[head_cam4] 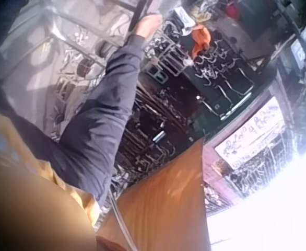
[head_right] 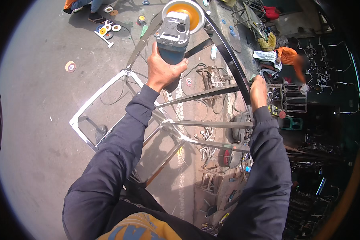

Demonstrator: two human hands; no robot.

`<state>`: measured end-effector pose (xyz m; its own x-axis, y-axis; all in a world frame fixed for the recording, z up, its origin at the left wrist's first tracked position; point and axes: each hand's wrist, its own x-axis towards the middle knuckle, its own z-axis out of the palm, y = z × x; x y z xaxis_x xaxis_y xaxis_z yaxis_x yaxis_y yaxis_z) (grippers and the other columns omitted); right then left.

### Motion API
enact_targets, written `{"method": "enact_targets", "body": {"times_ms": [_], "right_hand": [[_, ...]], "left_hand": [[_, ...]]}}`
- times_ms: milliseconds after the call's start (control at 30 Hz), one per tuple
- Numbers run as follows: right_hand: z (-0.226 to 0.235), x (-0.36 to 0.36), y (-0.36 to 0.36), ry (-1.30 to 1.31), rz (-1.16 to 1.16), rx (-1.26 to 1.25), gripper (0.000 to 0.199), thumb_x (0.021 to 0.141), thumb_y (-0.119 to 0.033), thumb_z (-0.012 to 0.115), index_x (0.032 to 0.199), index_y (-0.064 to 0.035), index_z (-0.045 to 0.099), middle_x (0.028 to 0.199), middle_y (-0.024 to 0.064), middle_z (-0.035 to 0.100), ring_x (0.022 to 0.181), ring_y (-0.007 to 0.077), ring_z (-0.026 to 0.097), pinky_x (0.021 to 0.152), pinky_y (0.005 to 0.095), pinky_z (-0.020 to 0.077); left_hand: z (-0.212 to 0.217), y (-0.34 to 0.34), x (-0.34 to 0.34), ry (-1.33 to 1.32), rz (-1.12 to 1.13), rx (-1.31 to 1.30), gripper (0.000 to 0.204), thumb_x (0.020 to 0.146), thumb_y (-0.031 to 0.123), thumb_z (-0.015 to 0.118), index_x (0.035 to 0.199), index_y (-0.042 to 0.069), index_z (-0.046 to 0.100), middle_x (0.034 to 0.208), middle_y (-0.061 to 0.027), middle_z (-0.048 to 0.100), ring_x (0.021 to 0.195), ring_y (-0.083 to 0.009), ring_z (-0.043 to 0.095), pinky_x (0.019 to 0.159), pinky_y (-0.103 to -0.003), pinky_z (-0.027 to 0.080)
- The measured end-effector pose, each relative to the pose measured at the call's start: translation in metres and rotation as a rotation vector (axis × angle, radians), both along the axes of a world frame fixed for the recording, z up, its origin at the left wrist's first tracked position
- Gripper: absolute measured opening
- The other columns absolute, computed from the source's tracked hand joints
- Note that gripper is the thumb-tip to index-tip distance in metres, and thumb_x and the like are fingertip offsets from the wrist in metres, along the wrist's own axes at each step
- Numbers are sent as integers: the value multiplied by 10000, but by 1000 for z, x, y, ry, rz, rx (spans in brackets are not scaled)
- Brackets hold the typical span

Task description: The person uses an angle grinder with a polishing disc to grind and polish the edges of a rectangular metal frame. They hold the frame with one hand and move the grinder along the edges, occasionally repositioning the frame to access different sections.

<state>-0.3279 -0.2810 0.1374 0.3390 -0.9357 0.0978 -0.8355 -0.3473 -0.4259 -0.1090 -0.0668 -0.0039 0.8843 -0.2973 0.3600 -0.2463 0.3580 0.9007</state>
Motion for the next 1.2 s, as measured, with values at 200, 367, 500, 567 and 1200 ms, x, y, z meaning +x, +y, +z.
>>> {"method": "enact_targets", "body": {"times_ms": [200, 367, 500, 567, 1200], "right_hand": [[-5, -9, -10, 125, 45, -118, 475, 963, -281, 333, 972, 110, 602, 1084, 279, 631, 1011, 409, 555, 921, 439, 404], [3, -9, -1, 27, -60, 9, 428, 951, -283, 376, 889, 90, 576, 928, 218, 608, 852, 275, 529, 812, 396, 413], [5, -2, 6, -7, -131, 26, 440, 944, -294, 372, 897, 99, 564, 909, 223, 611, 844, 291, 523, 806, 412, 409], [5, 2, 8, -35, -88, -22, 443, 941, -286, 359, 919, 106, 563, 920, 217, 615, 856, 293, 526, 817, 410, 411], [4, 17, -15, -40, -92, 112, 670, 924, -458, 416, 1252, 100, 588, 1348, 244, 591, 1258, 324, 540, 1061, 390, 364]], "left_hand": [[-10, -1, 65, -14, 99, 12, 640, 644, 248, 840, 1119, 2, 488, 908, -191, 713, 798, -329, 730, 743, -398, 588], [-13, 1, 60, -6, 11, 10, 636, 645, 231, 836, 1126, 3, 487, 905, -187, 717, 801, -317, 734, 744, -394, 589], [-16, 3, 33, -65, -142, 27, 693, 637, 224, 850, 1184, -5, 492, 925, -167, 730, 805, -277, 745, 747, -365, 593], [-16, 8, 17, -159, -189, 90, 681, 642, 225, 835, 1181, 4, 482, 908, -177, 725, 805, -313, 748, 736, -381, 599], [-55, 136, 178, 350, -153, 47, 350, 735, 185, 749, 1015, 9, 634, 850, -84, 663, 670, -190, 616, 626, -338, 526]]}}
